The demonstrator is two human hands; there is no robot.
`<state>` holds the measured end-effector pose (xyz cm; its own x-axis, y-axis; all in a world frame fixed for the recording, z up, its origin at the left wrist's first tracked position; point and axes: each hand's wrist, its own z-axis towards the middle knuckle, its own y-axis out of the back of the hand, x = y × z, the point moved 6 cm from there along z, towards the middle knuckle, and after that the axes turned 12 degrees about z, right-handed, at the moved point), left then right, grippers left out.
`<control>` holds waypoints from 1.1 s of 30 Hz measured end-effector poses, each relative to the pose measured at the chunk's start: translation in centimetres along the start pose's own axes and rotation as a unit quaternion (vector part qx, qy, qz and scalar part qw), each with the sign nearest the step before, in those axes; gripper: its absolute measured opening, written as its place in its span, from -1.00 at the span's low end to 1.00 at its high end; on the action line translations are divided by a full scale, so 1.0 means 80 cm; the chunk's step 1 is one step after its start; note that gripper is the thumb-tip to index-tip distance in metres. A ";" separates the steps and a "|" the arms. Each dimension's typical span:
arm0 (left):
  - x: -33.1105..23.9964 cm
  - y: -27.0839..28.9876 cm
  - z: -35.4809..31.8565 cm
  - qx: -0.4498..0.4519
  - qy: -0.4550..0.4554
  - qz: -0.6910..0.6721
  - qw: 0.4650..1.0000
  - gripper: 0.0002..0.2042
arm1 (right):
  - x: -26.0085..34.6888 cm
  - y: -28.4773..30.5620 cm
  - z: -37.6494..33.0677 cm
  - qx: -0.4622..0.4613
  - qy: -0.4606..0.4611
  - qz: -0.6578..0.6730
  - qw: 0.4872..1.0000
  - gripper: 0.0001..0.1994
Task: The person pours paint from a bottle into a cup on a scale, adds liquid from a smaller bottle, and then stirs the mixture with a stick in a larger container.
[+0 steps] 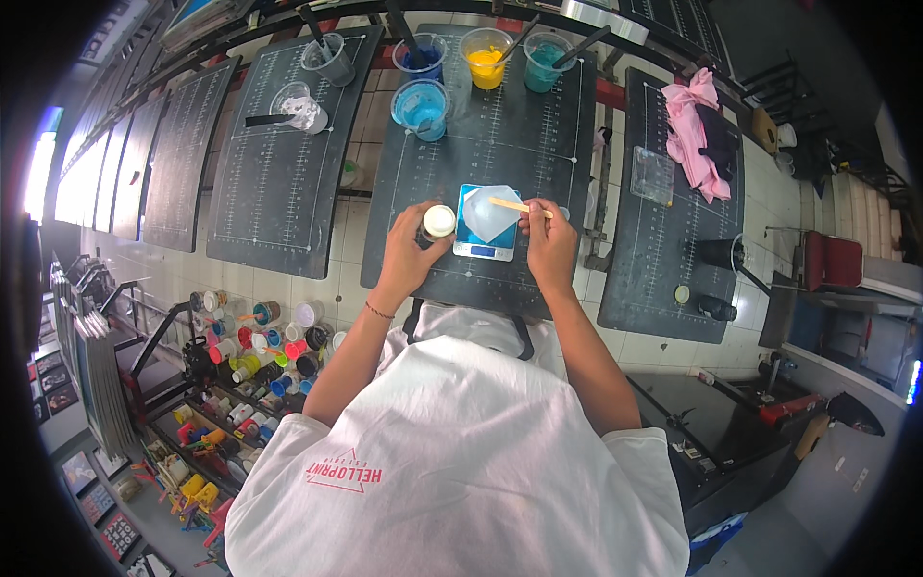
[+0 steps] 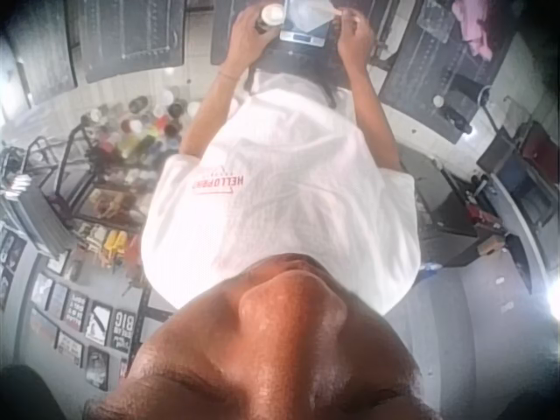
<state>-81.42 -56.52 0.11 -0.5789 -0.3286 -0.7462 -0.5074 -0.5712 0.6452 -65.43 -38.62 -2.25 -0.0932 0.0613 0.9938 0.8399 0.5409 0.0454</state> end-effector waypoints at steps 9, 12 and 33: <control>-0.004 0.001 0.001 0.003 -0.005 0.004 1.000 -0.56 | 0.021 0.001 -0.007 -0.005 -0.012 0.108 0.994 -0.72; -0.007 0.001 0.003 0.009 -0.001 0.010 1.000 -0.56 | 0.062 -0.009 -0.019 0.044 0.000 0.134 0.990 -0.73; -0.034 0.001 0.023 0.017 -0.043 0.026 0.999 -0.57 | 0.085 -0.045 -0.004 0.161 -0.060 0.045 0.984 -0.72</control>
<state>-81.07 -54.29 2.52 -0.6567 -0.2907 -0.6959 -0.4961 -0.5285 0.6889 -68.91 -40.37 4.40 -0.1053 0.2087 0.9723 0.6366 0.7653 -0.0953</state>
